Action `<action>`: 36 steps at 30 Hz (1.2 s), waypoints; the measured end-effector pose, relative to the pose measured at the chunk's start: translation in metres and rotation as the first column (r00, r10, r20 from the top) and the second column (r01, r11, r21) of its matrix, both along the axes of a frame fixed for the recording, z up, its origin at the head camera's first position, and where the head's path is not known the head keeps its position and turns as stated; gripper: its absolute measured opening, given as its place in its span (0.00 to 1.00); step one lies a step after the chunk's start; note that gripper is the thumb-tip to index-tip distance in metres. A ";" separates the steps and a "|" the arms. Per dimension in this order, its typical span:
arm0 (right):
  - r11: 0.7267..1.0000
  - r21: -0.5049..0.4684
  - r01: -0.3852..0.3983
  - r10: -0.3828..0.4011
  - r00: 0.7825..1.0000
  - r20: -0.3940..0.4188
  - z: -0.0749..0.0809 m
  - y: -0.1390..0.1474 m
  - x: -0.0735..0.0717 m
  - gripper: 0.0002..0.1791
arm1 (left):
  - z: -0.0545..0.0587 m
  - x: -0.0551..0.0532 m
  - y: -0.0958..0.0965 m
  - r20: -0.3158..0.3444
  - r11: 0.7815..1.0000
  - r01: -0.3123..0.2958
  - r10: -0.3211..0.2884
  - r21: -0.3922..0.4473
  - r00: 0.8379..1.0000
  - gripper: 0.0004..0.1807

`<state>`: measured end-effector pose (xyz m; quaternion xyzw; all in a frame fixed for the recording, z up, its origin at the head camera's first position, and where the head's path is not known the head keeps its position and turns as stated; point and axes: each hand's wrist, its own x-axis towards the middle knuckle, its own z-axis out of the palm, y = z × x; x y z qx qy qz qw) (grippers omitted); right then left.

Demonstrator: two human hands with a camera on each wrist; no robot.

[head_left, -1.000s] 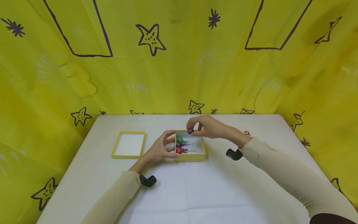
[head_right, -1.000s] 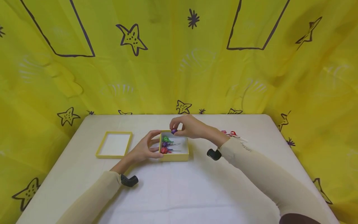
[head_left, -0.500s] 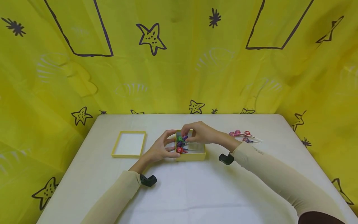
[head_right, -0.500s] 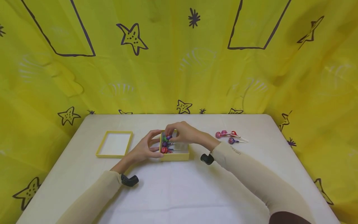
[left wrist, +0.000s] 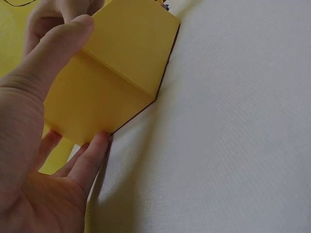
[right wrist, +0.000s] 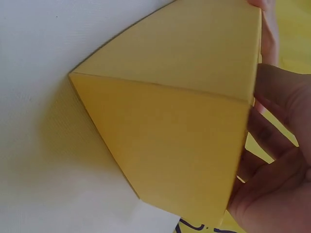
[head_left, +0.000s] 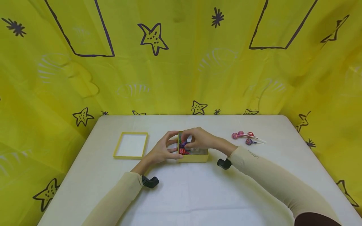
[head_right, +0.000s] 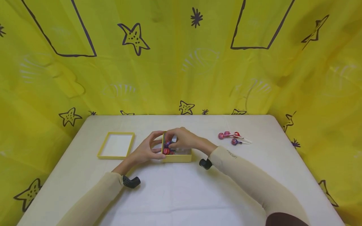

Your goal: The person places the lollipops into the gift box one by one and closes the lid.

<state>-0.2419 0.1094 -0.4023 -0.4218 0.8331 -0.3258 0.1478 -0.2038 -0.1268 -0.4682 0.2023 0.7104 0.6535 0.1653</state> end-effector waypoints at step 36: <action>0.999 0.014 0.043 -0.044 0.999 0.008 -0.014 -0.008 0.001 0.11 | 0.003 0.001 0.001 0.000 1.000 -0.001 0.001 -0.014 1.000 0.54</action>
